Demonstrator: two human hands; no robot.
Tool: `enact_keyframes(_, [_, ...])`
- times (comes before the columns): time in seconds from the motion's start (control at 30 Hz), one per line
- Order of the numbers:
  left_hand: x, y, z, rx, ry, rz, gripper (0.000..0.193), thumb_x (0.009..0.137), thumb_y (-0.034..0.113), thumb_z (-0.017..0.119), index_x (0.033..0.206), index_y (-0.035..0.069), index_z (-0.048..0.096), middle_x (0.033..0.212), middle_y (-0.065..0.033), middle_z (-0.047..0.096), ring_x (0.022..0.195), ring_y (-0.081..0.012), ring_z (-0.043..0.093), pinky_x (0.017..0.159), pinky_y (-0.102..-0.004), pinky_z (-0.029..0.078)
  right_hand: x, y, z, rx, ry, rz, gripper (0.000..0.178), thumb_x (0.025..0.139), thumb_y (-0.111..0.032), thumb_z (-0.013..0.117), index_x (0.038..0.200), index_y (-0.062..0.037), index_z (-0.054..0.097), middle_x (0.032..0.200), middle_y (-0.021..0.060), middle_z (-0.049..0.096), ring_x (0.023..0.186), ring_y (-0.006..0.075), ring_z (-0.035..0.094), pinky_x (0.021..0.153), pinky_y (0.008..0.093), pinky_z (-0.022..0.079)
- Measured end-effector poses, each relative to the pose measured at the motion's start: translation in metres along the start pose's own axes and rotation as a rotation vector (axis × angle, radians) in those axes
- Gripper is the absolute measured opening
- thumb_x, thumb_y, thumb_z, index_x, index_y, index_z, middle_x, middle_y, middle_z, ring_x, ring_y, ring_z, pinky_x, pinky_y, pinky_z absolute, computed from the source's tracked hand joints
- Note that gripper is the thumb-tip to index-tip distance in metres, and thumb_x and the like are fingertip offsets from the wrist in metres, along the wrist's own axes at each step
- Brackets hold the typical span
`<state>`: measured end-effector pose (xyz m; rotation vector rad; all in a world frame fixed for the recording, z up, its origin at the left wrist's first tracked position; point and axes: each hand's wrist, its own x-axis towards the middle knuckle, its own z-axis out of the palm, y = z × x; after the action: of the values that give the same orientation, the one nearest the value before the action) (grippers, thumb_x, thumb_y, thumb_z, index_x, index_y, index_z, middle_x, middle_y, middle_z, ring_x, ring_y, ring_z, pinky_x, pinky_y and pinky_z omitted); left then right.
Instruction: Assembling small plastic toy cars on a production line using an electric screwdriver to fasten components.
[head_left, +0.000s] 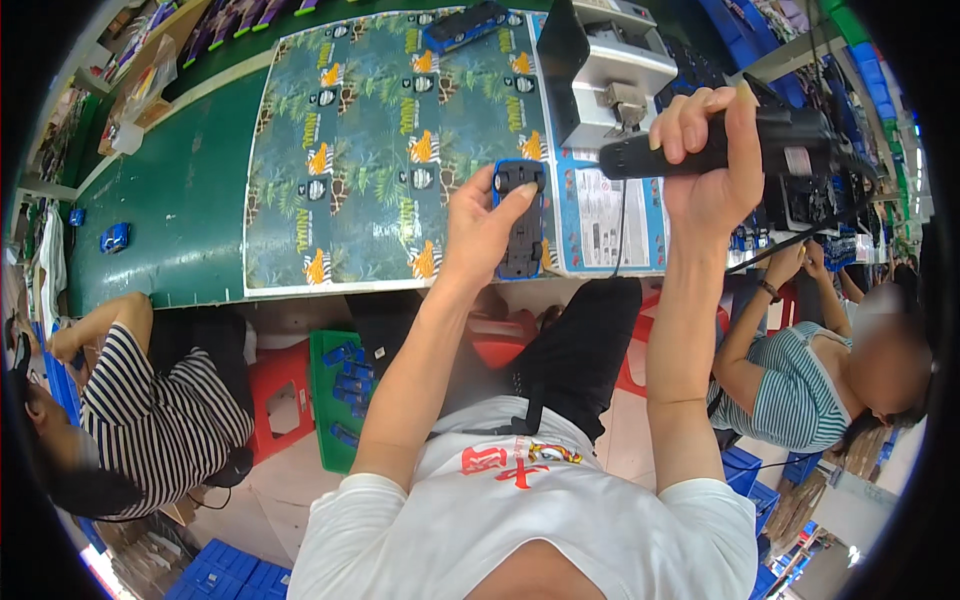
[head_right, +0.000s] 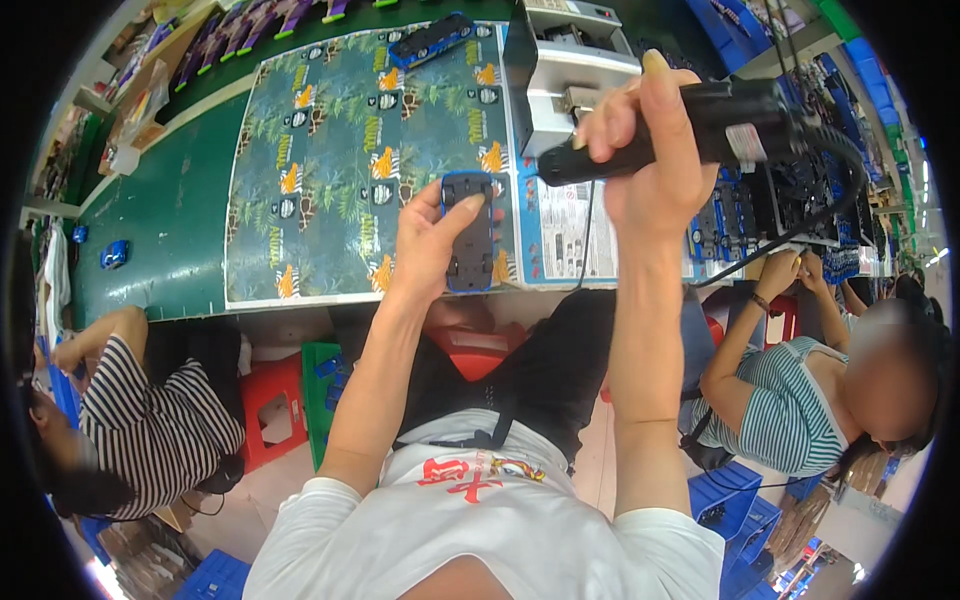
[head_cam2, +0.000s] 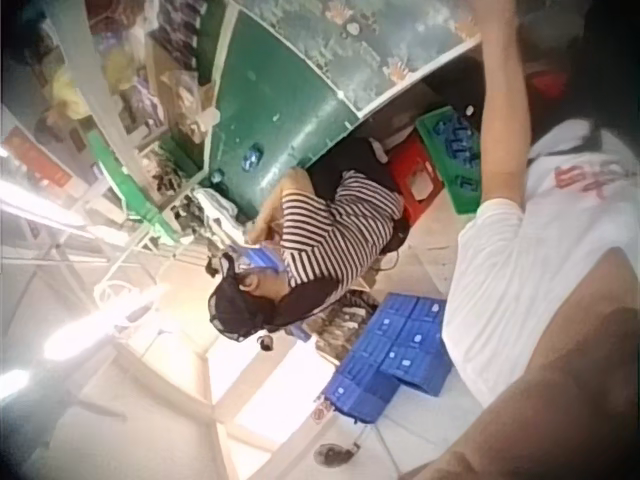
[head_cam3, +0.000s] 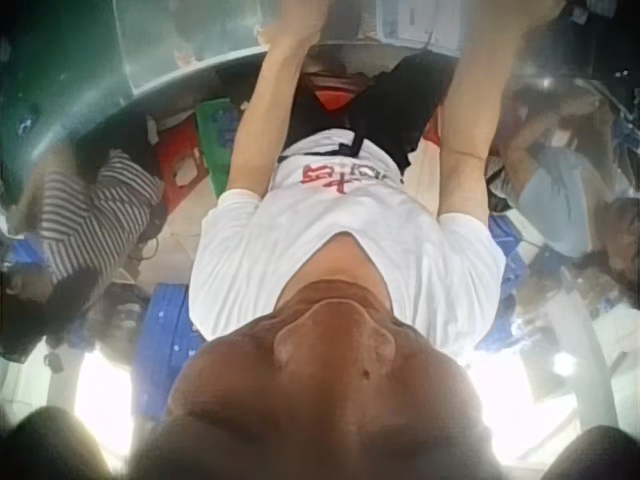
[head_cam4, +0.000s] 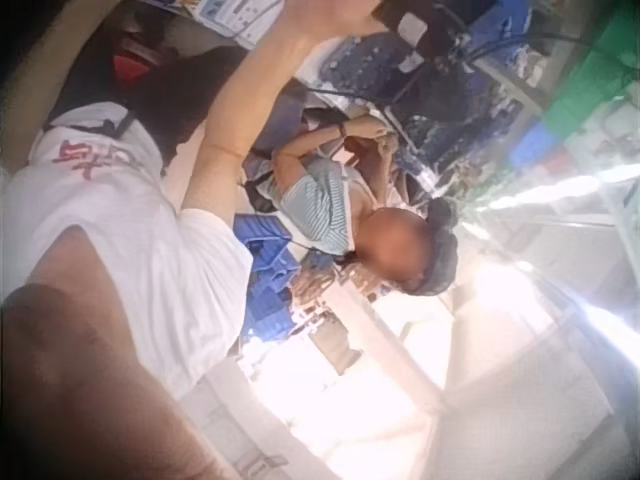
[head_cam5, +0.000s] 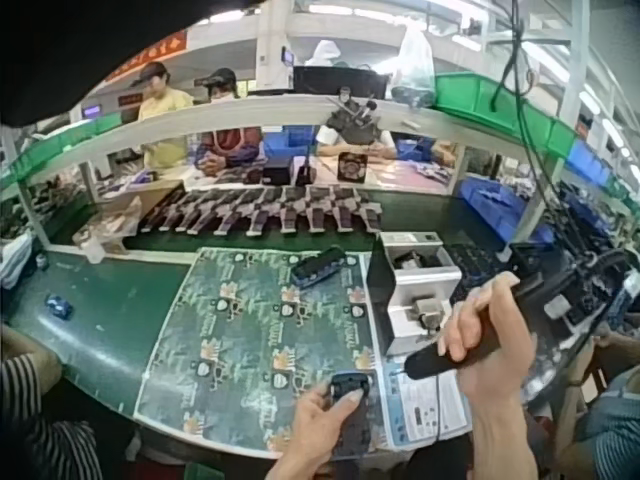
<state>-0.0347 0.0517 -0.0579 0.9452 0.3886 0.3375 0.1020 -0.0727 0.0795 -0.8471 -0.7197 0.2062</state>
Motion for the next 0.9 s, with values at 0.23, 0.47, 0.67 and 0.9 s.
enact_keyframes(0.23, [0.0,-0.002,-0.003,0.007,-0.017,0.053,0.02,0.092,0.009,0.066,0.11,0.001,0.063,0.101,-0.0094,0.071,0.082,-0.0159,0.071,0.067,-0.0311,0.06,-0.027,0.028,0.03,0.002,-0.08,-0.088,0.013,0.097,-0.014,0.061,0.095,-0.0038,0.053,0.066,0.006,0.051,0.055,0.0153,0.051,0.057,0.0324,0.047])
enact_keyframes(0.47, [-0.006,0.003,-0.003,-0.008,0.025,0.054,0.023,0.093,0.01,0.063,0.113,0.0,0.062,0.105,-0.0119,0.071,0.082,-0.0162,0.071,0.067,-0.0309,0.06,-0.015,0.009,-0.008,-0.248,0.065,-0.148,0.015,0.093,-0.012,0.068,0.088,-0.0022,0.057,0.062,0.0055,0.053,0.051,0.0137,0.052,0.053,0.0295,0.047])
enact_keyframes(0.67, [-0.003,0.002,0.002,0.074,0.007,0.037,0.024,0.092,0.01,0.065,0.113,0.0,0.063,0.104,-0.0117,0.071,0.083,-0.0165,0.071,0.067,-0.031,0.06,-0.028,0.025,-0.048,-0.248,0.234,-0.13,0.013,0.089,-0.007,0.07,0.085,-0.0019,0.059,0.058,0.0051,0.055,0.047,0.0135,0.052,0.05,0.029,0.047])
enact_keyframes(0.9, [0.0,-0.005,0.002,0.08,0.025,0.056,0.024,0.09,0.009,0.066,0.113,0.0,0.064,0.103,-0.0119,0.071,0.083,-0.0173,0.071,0.066,-0.0325,0.061,-0.03,0.041,-0.059,-0.417,0.23,-0.097,0.012,0.092,-0.009,0.066,0.085,-0.003,0.058,0.06,0.0063,0.052,0.05,0.0161,0.052,0.053,0.0324,0.045])
